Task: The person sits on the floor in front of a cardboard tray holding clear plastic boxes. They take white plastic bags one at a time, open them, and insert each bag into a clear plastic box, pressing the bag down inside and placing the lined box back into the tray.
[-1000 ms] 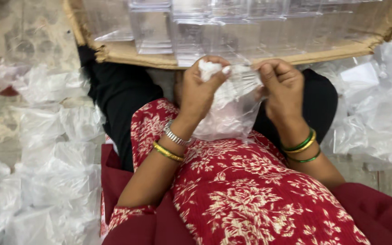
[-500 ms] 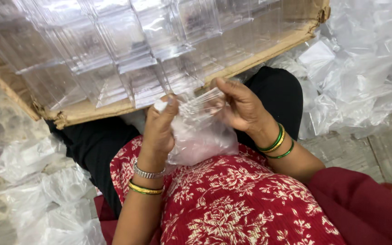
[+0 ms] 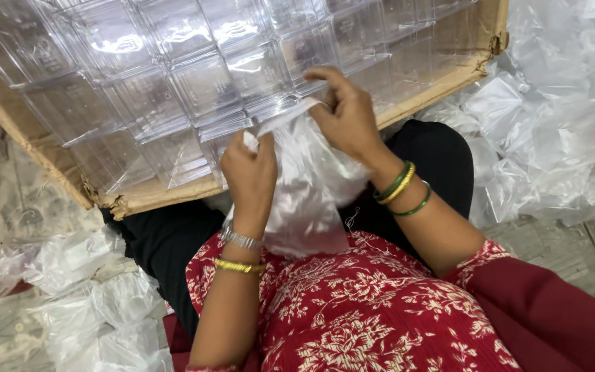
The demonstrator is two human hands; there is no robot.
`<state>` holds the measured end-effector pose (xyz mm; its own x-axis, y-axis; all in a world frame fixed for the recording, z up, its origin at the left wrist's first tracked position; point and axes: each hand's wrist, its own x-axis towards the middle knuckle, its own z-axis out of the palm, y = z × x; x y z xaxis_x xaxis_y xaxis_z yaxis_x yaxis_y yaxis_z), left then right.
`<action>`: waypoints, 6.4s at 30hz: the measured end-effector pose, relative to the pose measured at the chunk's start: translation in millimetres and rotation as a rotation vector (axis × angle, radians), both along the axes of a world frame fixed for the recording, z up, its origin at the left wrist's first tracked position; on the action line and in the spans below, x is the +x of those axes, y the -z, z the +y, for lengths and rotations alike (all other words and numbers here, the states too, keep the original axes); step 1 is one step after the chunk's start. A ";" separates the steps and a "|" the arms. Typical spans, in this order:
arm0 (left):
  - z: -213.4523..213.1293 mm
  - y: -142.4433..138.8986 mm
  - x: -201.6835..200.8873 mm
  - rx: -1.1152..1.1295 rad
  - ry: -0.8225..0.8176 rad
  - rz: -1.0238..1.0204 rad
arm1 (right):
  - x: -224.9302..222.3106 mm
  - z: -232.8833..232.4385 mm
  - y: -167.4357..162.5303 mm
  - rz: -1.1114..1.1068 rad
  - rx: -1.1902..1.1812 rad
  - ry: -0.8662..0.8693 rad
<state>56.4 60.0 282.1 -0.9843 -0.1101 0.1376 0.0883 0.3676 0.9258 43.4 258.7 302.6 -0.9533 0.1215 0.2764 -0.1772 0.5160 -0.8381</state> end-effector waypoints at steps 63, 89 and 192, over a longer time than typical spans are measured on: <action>48.7 81.6 53.9 0.709 0.303 -0.261 | 163.3 372.3 105.3 0.335 -0.086 1.041; 22.7 27.2 69.8 0.617 0.368 -0.199 | 113.6 10.0 5.7 -0.500 -0.688 -0.324; -36.8 56.5 72.5 1.276 0.421 -0.186 | 94.3 -8.5 8.4 -0.500 -1.006 -0.651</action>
